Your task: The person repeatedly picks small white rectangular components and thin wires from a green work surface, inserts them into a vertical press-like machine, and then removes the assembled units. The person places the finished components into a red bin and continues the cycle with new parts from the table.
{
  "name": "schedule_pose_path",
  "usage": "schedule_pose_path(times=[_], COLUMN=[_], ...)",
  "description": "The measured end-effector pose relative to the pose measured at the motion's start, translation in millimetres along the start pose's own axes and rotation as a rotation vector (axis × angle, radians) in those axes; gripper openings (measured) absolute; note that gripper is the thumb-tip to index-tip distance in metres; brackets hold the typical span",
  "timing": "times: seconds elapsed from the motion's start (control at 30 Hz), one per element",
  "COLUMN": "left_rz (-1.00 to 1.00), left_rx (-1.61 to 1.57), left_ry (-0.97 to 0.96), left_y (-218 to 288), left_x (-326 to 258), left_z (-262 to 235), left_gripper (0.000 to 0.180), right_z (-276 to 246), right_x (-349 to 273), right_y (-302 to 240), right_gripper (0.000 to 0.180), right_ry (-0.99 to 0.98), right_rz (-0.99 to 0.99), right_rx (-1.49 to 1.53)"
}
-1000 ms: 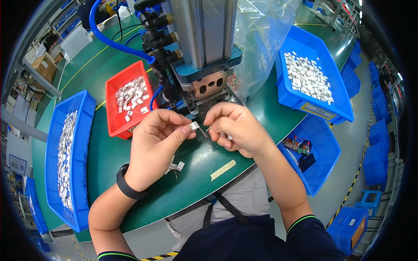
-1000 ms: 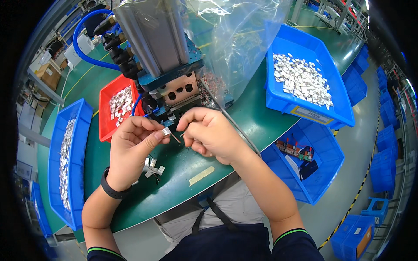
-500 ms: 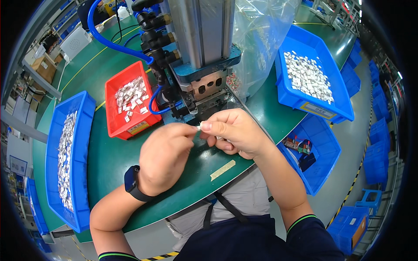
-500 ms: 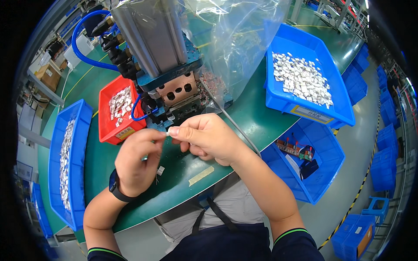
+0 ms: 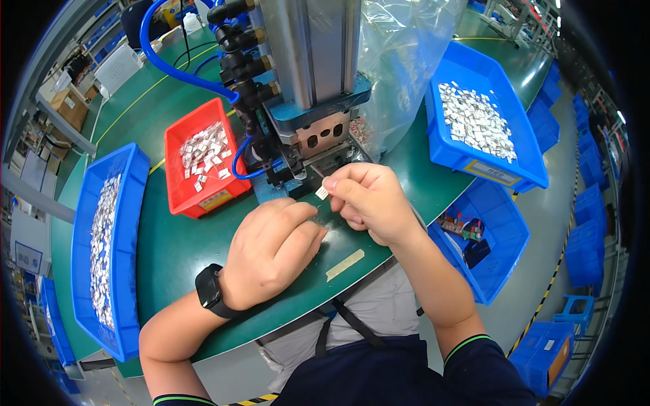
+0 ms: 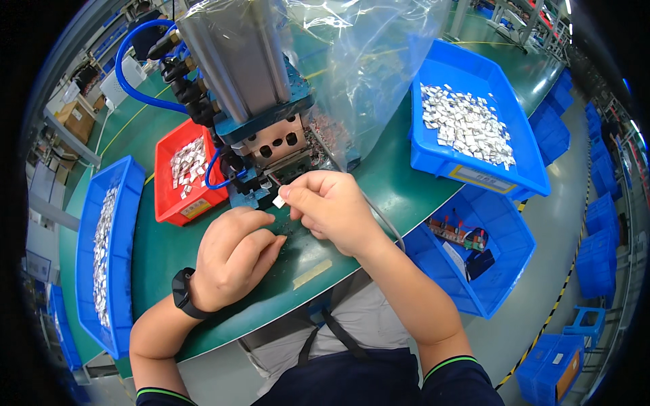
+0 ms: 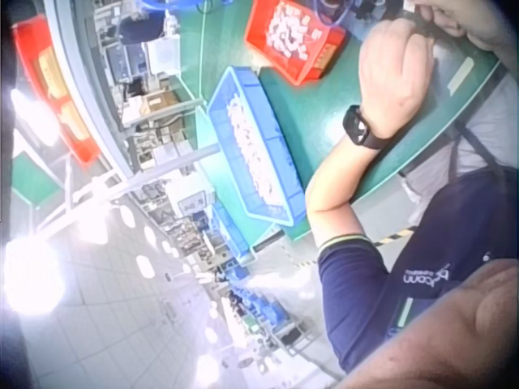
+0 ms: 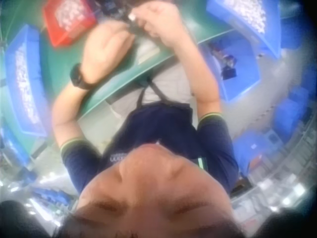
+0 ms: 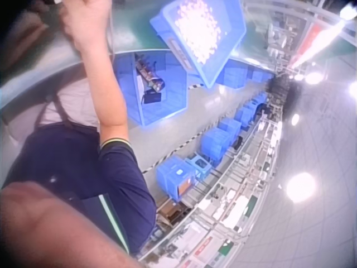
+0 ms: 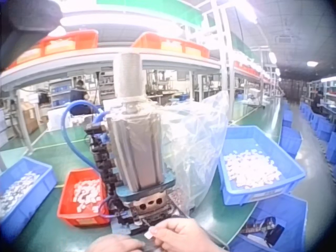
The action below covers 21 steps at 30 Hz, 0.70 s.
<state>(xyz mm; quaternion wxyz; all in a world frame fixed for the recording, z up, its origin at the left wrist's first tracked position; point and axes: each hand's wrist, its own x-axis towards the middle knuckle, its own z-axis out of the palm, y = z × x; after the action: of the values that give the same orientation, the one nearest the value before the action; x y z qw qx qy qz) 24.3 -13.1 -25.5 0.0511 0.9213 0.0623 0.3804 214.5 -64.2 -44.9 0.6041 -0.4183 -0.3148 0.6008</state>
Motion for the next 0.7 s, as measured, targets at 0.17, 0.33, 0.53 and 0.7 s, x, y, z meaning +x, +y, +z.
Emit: schedule_pose_path(times=[0.17, 0.33, 0.53, 0.7], left_rz=[-0.042, -0.143, -0.217, -0.241], left_rx=[0.033, 0.109, 0.129, 0.144], left_ry=[-0.089, -0.161, -0.253, -0.310], left_y=[3, -4, -6, -8], left_x=[-14, -35, -35, -38], left_z=[-14, -27, -22, -22], left_gripper=[0.026, 0.029, 0.034, 0.032], right_z=[-1, 3, 7, 8], right_x=[1, 3, 4, 7], right_y=[0, -1, -4, -4], right_gripper=[0.014, 0.020, 0.024, 0.024], right_ry=[0.093, 0.172, 0.170, 0.169], right_rz=[-0.089, -0.110, -0.103, -0.101], right_rx=[0.053, 0.023, 0.004, 0.001])
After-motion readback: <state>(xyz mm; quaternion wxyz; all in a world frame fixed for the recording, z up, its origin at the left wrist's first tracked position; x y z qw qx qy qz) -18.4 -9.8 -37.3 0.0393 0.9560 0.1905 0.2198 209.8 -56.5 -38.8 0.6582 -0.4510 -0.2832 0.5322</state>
